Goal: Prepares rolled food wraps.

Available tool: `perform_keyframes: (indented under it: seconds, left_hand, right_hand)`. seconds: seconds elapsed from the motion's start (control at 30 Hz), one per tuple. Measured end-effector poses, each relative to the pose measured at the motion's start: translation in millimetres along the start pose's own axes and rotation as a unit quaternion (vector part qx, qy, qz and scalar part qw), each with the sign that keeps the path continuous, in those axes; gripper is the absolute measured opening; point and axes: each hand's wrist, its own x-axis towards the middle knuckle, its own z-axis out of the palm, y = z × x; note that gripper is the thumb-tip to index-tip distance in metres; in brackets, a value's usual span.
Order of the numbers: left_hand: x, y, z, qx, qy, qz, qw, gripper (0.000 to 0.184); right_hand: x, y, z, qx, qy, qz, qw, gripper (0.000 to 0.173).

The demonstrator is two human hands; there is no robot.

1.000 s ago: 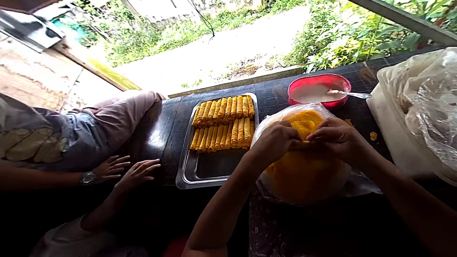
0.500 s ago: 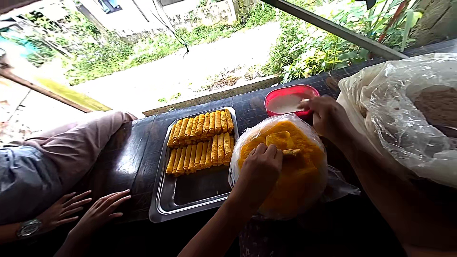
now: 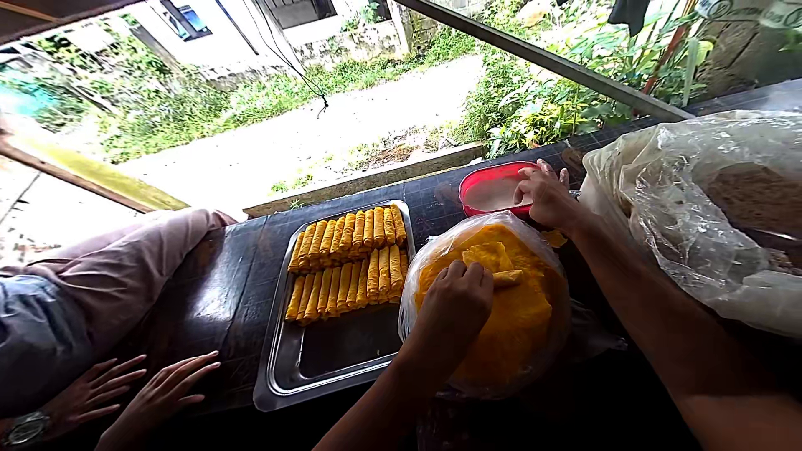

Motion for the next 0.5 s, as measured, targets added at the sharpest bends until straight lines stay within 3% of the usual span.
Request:
perform_keyframes:
  seconds: [0.1, 0.23, 0.37, 0.5]
  left_hand:
    - [0, -1, -5, -0.004, -0.011, 0.015, 1.0, 0.015]
    - [-18, 11, -15, -0.011, -0.002, 0.023, 1.0, 0.018]
    - [-31, 22, -9, -0.012, 0.028, -0.009, 0.999, 0.024]
    - [-35, 26, -4, -0.019, 0.038, -0.022, 0.999, 0.025]
  right_hand:
    - [-37, -21, -19, 0.077, 0.077, -0.08, 0.991, 0.037]
    - [-101, -42, -29, 0.13, 0.066, -0.204, 0.968, 0.05]
    - [-132, -42, -10, 0.021, 0.077, -0.282, 0.956, 0.078]
    - [-124, -41, -3, -0.114, 0.05, -0.318, 0.94, 0.074]
